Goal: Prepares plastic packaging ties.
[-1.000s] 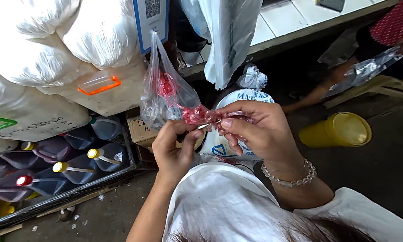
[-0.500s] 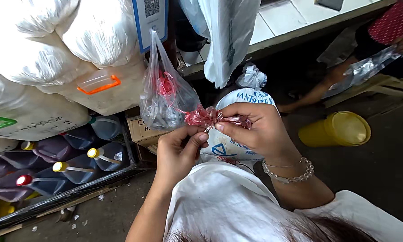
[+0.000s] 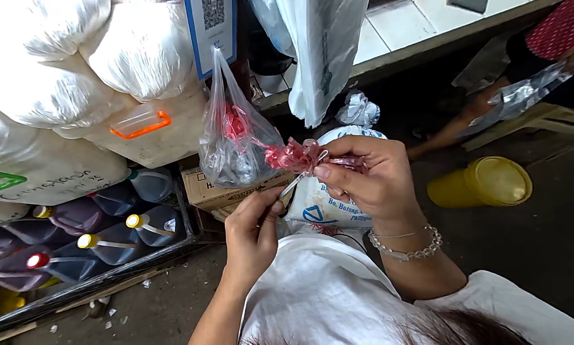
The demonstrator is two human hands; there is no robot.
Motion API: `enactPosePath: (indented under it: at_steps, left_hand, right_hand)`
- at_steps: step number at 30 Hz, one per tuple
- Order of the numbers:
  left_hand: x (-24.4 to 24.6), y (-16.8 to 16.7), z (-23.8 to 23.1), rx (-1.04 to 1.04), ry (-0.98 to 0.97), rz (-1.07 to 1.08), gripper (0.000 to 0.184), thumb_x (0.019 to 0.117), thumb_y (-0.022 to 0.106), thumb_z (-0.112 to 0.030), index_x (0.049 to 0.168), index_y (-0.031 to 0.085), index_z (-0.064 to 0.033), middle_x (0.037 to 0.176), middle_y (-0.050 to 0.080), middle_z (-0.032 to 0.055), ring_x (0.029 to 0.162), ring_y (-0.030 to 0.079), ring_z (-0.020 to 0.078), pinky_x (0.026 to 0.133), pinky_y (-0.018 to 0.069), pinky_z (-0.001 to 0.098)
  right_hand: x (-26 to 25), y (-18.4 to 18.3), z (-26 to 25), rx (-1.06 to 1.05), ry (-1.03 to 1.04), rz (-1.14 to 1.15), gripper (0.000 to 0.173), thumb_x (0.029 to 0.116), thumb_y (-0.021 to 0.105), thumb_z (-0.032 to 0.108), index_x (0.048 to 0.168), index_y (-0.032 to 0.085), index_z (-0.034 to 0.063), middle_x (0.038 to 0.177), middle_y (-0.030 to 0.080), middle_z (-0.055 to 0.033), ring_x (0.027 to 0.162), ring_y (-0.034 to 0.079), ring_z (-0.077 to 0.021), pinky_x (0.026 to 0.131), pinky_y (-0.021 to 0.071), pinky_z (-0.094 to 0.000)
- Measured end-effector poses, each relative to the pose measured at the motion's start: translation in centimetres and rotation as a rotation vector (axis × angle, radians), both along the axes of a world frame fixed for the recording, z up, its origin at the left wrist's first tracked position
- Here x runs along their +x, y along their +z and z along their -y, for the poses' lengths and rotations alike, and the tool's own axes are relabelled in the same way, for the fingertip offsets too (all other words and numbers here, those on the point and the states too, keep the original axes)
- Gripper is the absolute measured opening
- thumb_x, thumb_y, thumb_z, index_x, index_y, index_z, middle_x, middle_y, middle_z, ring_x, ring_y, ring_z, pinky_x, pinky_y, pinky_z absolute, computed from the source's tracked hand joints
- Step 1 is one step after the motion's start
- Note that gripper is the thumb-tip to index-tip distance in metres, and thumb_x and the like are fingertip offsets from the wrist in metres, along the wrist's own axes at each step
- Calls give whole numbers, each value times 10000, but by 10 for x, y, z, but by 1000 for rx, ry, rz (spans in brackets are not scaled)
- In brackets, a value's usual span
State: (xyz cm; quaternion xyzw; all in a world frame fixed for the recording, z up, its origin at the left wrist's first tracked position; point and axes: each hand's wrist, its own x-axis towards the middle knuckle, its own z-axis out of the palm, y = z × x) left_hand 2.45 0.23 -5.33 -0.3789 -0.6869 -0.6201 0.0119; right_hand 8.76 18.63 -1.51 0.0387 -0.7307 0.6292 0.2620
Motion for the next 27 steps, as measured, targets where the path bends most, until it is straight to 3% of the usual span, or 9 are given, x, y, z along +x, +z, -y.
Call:
enactPosePath:
  at_steps: [5,7,9,12,17,19,22,24,27]
  left_hand:
    - [8,9,3,60,-81,222,166,965,553,23,1009,711,48,819,672,-88,744,583,-102,695,499,87]
    - [7,10,4,105,-158,389,190,965,545,28,988,726,-25,773,660,-142,688,563,-101,638,473,92]
    - [6,10,4,132,-211,494,217,972,540,18,969,737,-73,751,658,-162,653,549,-100,601,455,94]
    - [4,11,4,131,-190,428,190,982,552,4,1004,732,-50,792,670,-154,696,576,-95,639,485,98]
    - [2,15,5,154,-247,480,201,999,551,-27,996,741,-91,800,679,-166,690,580,-96,618,481,96]
    - [0,15,10,77,-201,345,165,997,561,-39,1002,725,-43,815,677,-136,716,579,-108,648,484,83]
    - [-3,18,18,-99,-23,-43,167,964,595,-39,962,721,69,807,664,18,750,580,-84,718,480,62]
    - [1,21,17,-184,136,-292,154,914,601,-3,945,739,60,778,658,95,748,598,7,739,464,80]
    - [5,18,11,-208,305,-533,143,939,590,15,964,731,24,787,650,119,782,619,119,768,470,138]
  right_hand:
    - [0,1,-11,34,127,22,104,883,667,4,932,701,89,786,649,139,563,507,113,492,445,-61]
    - [-1,3,-15,74,159,20,101,864,679,6,921,706,85,790,654,136,610,538,113,534,468,-57]
    - [-2,3,-19,111,180,10,61,872,688,45,922,708,76,868,673,111,756,606,90,656,523,-75]
    - [-7,-2,-17,16,150,-45,68,897,707,91,942,732,46,1104,690,25,965,656,0,806,572,-150]
    - [-12,-10,-7,-247,201,-108,155,886,719,27,1012,742,113,1041,718,51,769,680,-13,618,598,-179]
    - [-12,-9,-9,-144,179,-125,125,872,732,43,984,741,97,1039,709,60,811,656,20,656,566,-134]
    - [-12,-4,-17,28,210,-71,61,848,736,64,909,737,55,990,702,55,891,650,26,752,560,-124]
    - [-13,1,-19,122,196,-24,61,825,723,41,883,737,27,963,695,40,884,643,38,755,553,-105]
    - [-13,6,-18,195,162,3,75,816,709,21,883,738,6,945,698,25,881,641,42,760,545,-97]
